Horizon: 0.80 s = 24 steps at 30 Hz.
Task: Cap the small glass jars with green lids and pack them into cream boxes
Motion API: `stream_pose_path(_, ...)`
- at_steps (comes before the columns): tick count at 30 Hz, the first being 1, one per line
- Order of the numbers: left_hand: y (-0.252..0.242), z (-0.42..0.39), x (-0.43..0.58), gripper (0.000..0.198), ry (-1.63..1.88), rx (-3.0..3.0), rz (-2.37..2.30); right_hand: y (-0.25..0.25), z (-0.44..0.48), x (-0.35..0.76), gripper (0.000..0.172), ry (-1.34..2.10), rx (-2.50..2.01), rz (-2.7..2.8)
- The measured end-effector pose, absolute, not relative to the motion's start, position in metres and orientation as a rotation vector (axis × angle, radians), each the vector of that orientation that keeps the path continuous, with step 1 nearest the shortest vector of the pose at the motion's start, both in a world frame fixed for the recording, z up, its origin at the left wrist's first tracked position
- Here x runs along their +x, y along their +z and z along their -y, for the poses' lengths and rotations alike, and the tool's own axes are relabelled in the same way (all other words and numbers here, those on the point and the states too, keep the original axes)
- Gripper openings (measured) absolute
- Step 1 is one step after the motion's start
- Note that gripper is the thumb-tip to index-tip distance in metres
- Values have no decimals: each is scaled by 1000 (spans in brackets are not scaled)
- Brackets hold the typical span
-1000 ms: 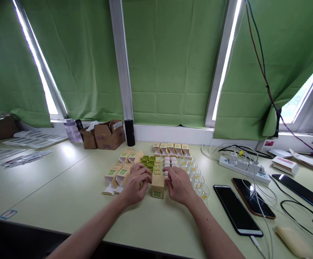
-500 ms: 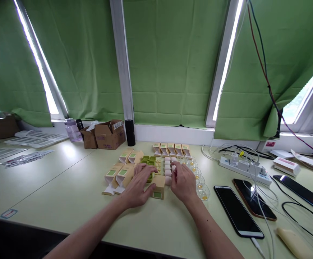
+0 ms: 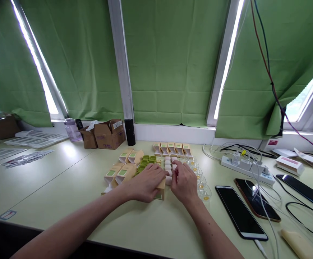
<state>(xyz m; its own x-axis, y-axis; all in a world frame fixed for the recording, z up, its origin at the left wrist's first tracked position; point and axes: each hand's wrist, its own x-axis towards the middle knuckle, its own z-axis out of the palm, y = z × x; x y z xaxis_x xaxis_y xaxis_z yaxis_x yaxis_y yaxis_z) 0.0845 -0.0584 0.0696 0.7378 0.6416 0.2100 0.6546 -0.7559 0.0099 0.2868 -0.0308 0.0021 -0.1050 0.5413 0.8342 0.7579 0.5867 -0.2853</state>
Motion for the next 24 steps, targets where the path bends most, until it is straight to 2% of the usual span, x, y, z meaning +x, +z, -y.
stream_pose_path(5, 100, 34, 78, 44, -372, -2910, 1063, 5, 32, 287, 28, -254, -1048, 1744)
stream_pose_path(12, 138, -62, 39, 51, -414, -2561, 1448, 7, 34, 285, 28, -243, -1048, 1738)
stream_pose_path(15, 131, -99, 27, 59, -294, -2428, 1581, 5, 34, 283, 29, -237, -1045, 1745)
stream_pose_path(24, 76, -150, 21, 56, -136, -2321, 1725, 1, 34, 281, 24, -208, -1045, 1750)
